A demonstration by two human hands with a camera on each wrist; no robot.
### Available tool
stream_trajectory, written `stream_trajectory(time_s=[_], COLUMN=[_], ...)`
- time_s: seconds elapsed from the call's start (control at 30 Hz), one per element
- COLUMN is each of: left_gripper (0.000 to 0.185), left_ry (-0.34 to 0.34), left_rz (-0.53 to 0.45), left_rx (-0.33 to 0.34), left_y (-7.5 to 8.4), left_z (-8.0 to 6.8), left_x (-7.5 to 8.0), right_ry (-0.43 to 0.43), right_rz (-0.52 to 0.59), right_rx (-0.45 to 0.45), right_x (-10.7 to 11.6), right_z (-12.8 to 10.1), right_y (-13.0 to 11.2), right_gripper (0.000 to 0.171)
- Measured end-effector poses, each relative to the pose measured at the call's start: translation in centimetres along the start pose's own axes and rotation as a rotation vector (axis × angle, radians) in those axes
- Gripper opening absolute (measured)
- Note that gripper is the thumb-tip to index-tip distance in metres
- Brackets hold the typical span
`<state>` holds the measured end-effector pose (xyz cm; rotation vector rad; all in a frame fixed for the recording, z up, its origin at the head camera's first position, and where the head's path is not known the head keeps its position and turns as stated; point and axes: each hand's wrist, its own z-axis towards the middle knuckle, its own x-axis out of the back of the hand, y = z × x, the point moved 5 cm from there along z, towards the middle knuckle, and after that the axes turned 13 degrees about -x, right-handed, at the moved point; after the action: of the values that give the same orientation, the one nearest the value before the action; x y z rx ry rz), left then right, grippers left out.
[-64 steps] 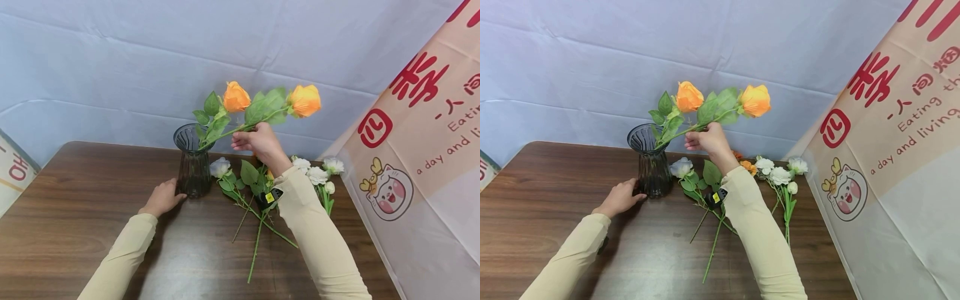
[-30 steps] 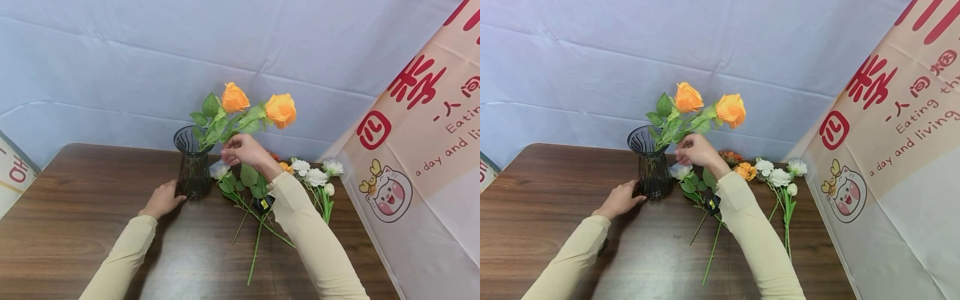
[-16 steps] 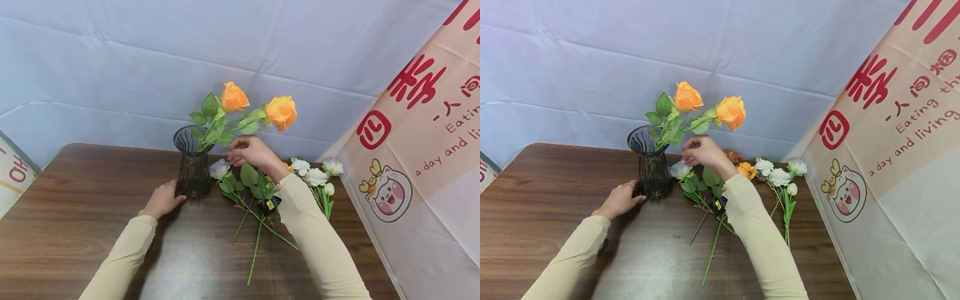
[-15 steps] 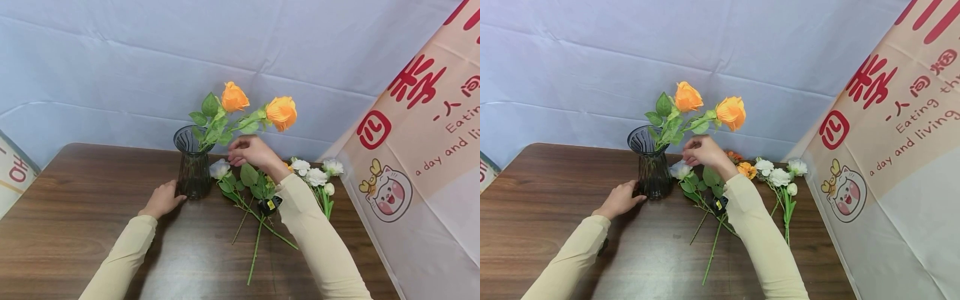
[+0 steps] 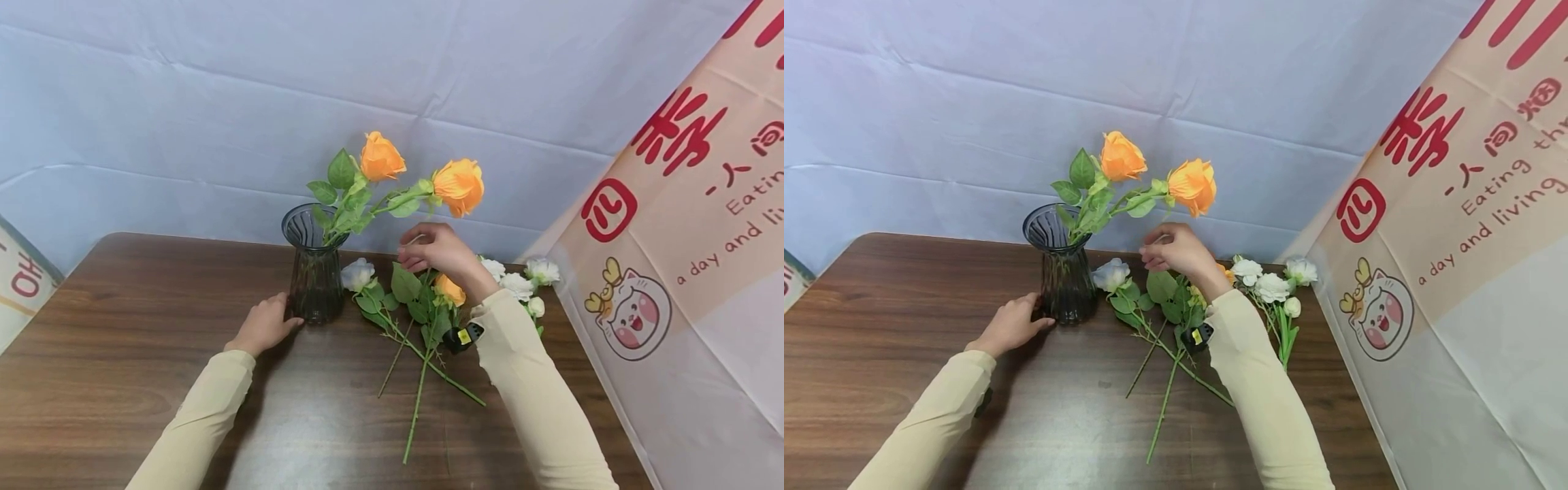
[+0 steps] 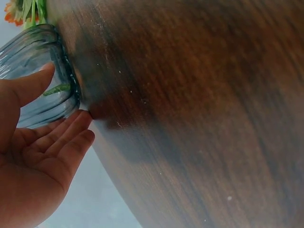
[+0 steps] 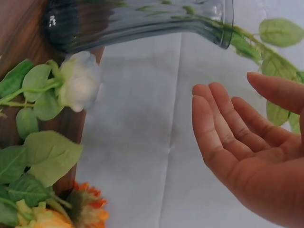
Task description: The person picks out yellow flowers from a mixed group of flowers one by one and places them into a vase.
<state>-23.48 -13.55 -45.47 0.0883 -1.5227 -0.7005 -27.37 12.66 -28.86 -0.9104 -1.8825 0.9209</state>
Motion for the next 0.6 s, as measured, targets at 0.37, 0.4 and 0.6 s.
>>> stream_trajectory(time_s=[0.37,0.4,0.6], left_gripper=[0.062,0.062,0.061], left_ry=[-0.003,-0.002,0.002], left_rz=[0.002,0.002,0.005], left_rx=[0.001,0.001,0.002], left_y=[-0.1,-0.2,-0.3], left_z=[0.1,0.1,0.1], left_x=[-0.2,-0.2,-0.2], right_ry=[0.055,0.057,0.083], right_rz=[-0.040,-0.048,-0.042], right_rx=[-0.017,-0.017,-0.080], right_x=[1.8,2.0,2.9], right_z=[-0.7,-0.8,-0.7], right_y=[3.2,3.5,6.7], right_gripper=[0.024,0.024,0.024])
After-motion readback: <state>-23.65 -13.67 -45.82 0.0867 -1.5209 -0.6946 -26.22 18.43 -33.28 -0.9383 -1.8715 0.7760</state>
